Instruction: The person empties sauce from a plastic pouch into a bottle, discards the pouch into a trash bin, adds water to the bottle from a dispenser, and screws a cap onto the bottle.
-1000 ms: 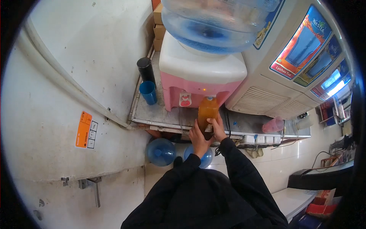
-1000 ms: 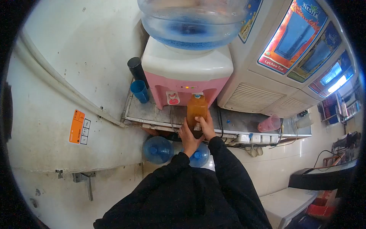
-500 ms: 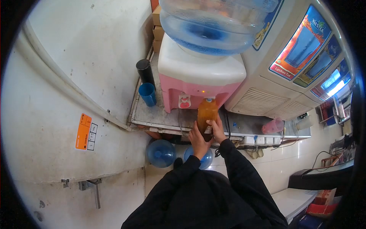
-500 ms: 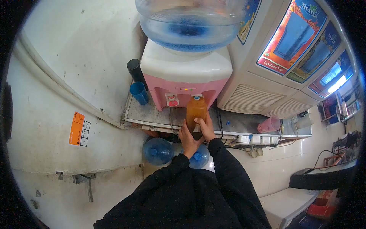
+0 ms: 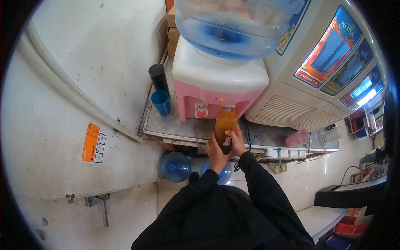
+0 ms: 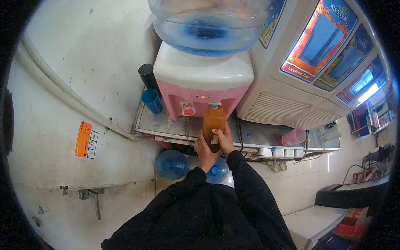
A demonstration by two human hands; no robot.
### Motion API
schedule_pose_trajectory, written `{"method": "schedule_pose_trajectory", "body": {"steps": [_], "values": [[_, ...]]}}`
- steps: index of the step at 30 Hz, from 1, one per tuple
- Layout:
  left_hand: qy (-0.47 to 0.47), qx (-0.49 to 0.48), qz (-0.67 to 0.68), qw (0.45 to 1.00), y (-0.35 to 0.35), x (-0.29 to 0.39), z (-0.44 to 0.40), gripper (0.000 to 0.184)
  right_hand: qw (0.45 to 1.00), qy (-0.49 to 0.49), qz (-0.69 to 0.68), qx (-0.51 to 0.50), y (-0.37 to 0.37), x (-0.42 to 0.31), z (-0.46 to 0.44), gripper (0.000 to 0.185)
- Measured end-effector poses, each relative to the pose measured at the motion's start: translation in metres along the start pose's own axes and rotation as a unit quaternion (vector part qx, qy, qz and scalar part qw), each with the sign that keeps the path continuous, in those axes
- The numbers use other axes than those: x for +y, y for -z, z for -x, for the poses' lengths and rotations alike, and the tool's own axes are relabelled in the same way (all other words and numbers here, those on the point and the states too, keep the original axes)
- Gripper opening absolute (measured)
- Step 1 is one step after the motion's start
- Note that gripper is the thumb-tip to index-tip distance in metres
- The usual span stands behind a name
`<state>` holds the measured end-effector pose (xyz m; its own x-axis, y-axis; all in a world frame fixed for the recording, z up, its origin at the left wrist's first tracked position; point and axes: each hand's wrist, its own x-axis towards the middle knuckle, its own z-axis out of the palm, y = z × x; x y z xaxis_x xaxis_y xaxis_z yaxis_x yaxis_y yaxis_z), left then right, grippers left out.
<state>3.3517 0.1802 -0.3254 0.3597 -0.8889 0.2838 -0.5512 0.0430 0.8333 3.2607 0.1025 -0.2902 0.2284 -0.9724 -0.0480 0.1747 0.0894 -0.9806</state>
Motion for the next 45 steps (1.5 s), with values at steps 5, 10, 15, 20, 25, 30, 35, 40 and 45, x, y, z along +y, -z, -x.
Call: {"method": "schedule_pose_trajectory", "body": {"steps": [5, 10, 15, 20, 25, 30, 35, 40, 45], "values": [[0.011, -0.008, -0.014, 1.000, 0.0001, 0.0011, -0.0005, 0.116, 1.000, 0.012, -0.002, 0.000, -0.0018, -0.0017, 0.0000, 0.058], [0.013, -0.011, -0.013, 1.000, 0.0013, 0.0020, -0.0005, 0.116, 1.000, 0.003, 0.014, -0.005, -0.0007, -0.0040, 0.0008, 0.058], [-0.001, -0.014, -0.031, 0.999, 0.0002, -0.0014, -0.0006, 0.118, 1.000, 0.004, 0.009, -0.002, -0.0006, -0.0012, -0.0005, 0.059], [-0.006, -0.015, -0.036, 0.999, -0.0009, -0.0037, 0.0008, 0.118, 1.000, 0.018, 0.004, 0.003, -0.0027, -0.0038, 0.0007, 0.056], [0.004, -0.004, -0.017, 1.000, -0.0007, -0.0012, 0.0000, 0.116, 1.000, 0.025, -0.004, 0.001, -0.0042, -0.0039, 0.0013, 0.057], [0.007, -0.005, -0.012, 1.000, -0.0005, -0.0013, 0.0001, 0.116, 1.000, 0.010, 0.004, -0.003, 0.0012, 0.0033, -0.0005, 0.059], [0.020, -0.032, -0.028, 0.999, 0.0013, -0.0007, -0.0002, 0.117, 1.000, 0.006, -0.003, 0.000, -0.0009, 0.0011, -0.0009, 0.061], [0.001, 0.000, -0.014, 1.000, -0.0011, -0.0026, 0.0001, 0.114, 1.000, -0.001, -0.005, 0.001, -0.0001, 0.0009, -0.0008, 0.062], [0.012, -0.005, -0.016, 1.000, -0.0012, -0.0015, -0.0003, 0.113, 1.000, 0.003, 0.001, -0.003, 0.0005, 0.0004, -0.0015, 0.061]]}}
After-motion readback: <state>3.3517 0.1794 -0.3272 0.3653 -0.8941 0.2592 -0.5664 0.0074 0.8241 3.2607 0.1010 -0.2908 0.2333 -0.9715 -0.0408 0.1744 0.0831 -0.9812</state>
